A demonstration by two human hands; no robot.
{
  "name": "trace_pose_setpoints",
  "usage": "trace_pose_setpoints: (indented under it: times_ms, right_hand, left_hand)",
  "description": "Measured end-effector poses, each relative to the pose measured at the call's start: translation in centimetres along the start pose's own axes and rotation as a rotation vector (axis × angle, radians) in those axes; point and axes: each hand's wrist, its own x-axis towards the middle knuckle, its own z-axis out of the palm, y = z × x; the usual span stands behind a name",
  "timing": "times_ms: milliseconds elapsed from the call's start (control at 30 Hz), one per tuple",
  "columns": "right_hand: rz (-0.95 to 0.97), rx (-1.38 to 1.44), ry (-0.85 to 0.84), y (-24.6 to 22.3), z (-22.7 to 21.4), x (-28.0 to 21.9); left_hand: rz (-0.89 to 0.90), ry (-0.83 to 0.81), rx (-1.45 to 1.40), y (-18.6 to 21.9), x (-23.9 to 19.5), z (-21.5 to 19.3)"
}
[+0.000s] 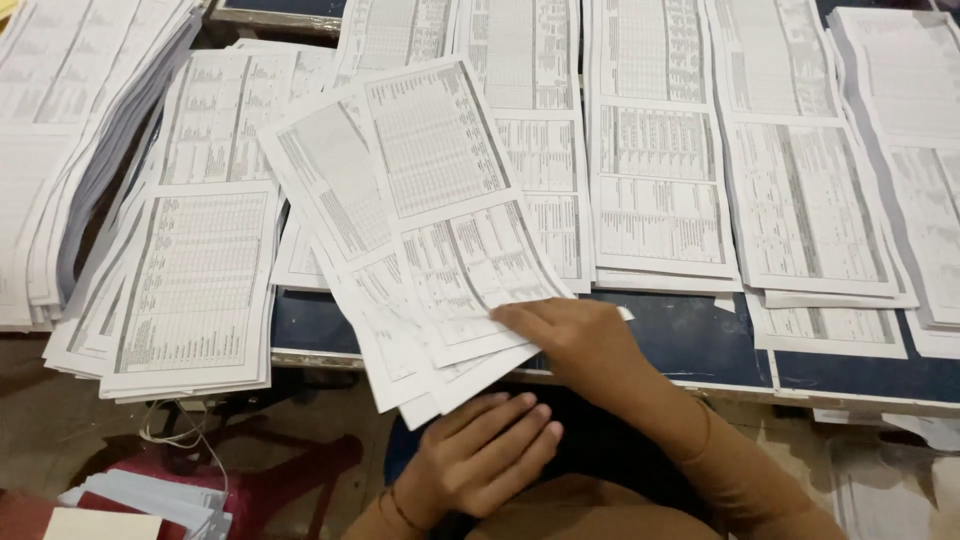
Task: The person sits at a table and repeatedly picks up stacks of printed papers, flips through them, and places them back down. The hands handle the papers directly without using any tools.
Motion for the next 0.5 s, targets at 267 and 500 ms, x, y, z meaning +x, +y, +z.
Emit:
trace_pose_setpoints:
  times_ms: [267,500]
  right_hand:
    - [-0.322,0.490,-0.352,22.4,-0.8,-16.6]
    - [0.235,0.159,0.198,18.3,-8.6,-23.0]
  left_hand:
    - [-0.925,0.114,-0.315,-4.9,-11.9,7.4]
    - [-1.999,0.190,-0.449,-17.0,-19.5,5.9]
